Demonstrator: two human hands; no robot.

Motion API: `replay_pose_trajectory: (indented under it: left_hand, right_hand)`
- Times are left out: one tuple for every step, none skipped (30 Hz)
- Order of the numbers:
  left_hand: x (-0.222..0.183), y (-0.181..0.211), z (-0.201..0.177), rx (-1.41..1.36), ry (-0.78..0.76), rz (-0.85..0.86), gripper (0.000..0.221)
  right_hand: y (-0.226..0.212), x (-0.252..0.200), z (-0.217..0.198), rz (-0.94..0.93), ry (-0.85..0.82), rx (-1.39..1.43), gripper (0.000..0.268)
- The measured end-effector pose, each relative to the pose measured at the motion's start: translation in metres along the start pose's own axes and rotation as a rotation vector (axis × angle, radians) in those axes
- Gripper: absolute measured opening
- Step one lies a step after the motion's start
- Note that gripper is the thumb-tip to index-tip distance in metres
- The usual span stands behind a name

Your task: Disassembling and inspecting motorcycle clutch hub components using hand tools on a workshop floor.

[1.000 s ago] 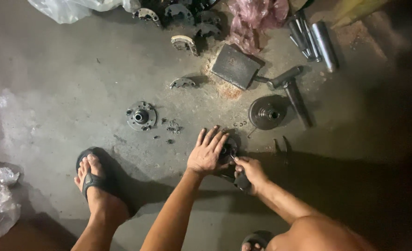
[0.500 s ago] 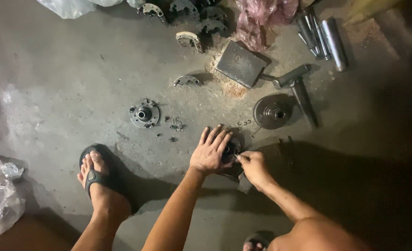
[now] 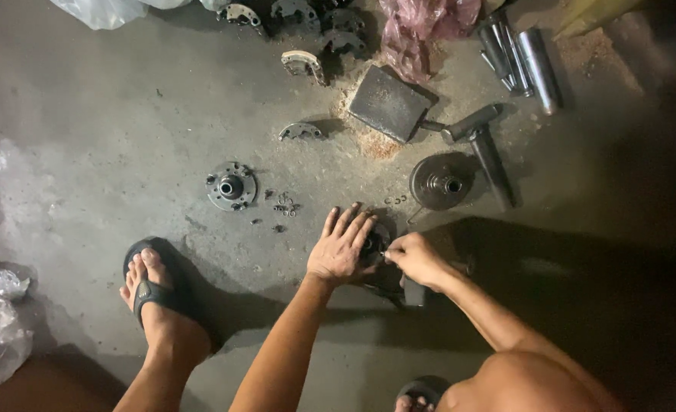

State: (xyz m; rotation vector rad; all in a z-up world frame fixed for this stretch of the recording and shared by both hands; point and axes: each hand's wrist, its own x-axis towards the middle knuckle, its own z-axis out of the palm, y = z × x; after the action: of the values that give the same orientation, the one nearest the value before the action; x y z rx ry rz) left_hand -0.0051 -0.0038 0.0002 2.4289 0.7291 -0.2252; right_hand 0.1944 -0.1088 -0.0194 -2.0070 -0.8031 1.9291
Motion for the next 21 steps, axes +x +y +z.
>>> replay_pose_trajectory:
  left_hand:
    - [0.0, -0.001, 0.001, 0.001, 0.0, -0.001, 0.108]
    - [0.001, -0.002, 0.002, 0.003, -0.003, -0.004, 0.108]
    - [0.001, -0.003, 0.003, 0.004, -0.008, -0.005, 0.108]
    - [0.001, -0.004, 0.003, 0.005, -0.009, -0.005, 0.108]
    - [0.001, -0.003, 0.003, -0.002, 0.001, -0.004, 0.108]
    - [0.001, -0.003, 0.004, -0.009, 0.011, -0.002, 0.109]
    - [0.001, -0.003, 0.004, -0.008, 0.011, -0.002, 0.109]
    - [0.001, -0.003, 0.004, -0.009, 0.025, 0.003, 0.108]
    - [0.001, -0.004, 0.005, -0.011, 0.036, 0.007, 0.107]
    - [0.001, -0.004, 0.005, -0.011, 0.035, 0.007, 0.107]
    - [0.0, -0.003, 0.006, -0.016, 0.038, 0.007, 0.106]
    - [-0.001, -0.003, 0.006, -0.021, 0.042, 0.007, 0.105]
    - [0.003, -0.006, 0.003, -0.018, 0.046, 0.001, 0.105]
    - [0.007, -0.009, 0.0, -0.002, 0.049, 0.001, 0.103]
    - [0.003, -0.006, 0.0, 0.001, 0.038, -0.002, 0.102]
    - [-0.005, -0.003, 0.004, -0.008, 0.029, -0.011, 0.102]
    - [-0.001, -0.006, 0.005, -0.001, 0.042, 0.004, 0.101]
    - [0.004, -0.008, 0.005, 0.006, 0.054, 0.019, 0.101]
    - [0.002, -0.005, 0.002, 0.004, 0.056, 0.017, 0.101]
    - [0.0, -0.002, 0.0, -0.008, 0.04, 0.006, 0.102]
    - [0.0, -0.001, -0.004, -0.015, 0.024, 0.002, 0.104]
  right_hand:
    - [-0.013, -0.004, -0.003, -0.002, -0.001, 0.0, 0.024]
    - [-0.026, -0.007, -0.007, 0.037, -0.015, -0.024, 0.023]
    - [-0.038, -0.012, -0.01, 0.077, -0.029, -0.046, 0.022]
    - [-0.042, -0.01, -0.009, 0.077, -0.029, -0.045, 0.022]
    - [-0.045, -0.009, -0.009, 0.112, -0.027, -0.102, 0.022]
    - [-0.049, -0.009, -0.008, 0.147, -0.025, -0.159, 0.023]
    - [-0.042, -0.006, -0.009, 0.146, -0.024, -0.159, 0.023]
    - [-0.035, -0.003, -0.011, 0.117, -0.039, -0.084, 0.023]
    - [-0.027, 0.0, -0.012, 0.089, -0.056, -0.008, 0.022]
    - [-0.007, 0.008, -0.013, 0.09, -0.057, -0.007, 0.022]
    - [0.013, 0.016, -0.015, 0.081, -0.128, 0.123, 0.023]
    - [0.033, 0.023, -0.016, 0.072, -0.199, 0.252, 0.024]
    - [0.019, 0.019, -0.017, 0.067, -0.203, 0.248, 0.024]
    - [0.006, 0.015, -0.018, 0.051, -0.141, 0.194, 0.024]
    - [-0.003, 0.003, -0.015, 0.052, -0.086, 0.144, 0.024]
    - [-0.001, -0.003, -0.008, 0.063, -0.097, 0.144, 0.024]
    - [-0.003, -0.001, -0.01, 0.074, -0.087, 0.147, 0.023]
    - [-0.005, 0.0, -0.011, 0.084, -0.077, 0.151, 0.023]
    - [-0.003, -0.004, -0.012, 0.086, -0.077, 0.148, 0.023]
    - [0.0, -0.008, -0.011, 0.065, -0.071, 0.174, 0.023]
    - [0.001, -0.01, -0.011, 0.041, -0.06, 0.204, 0.023]
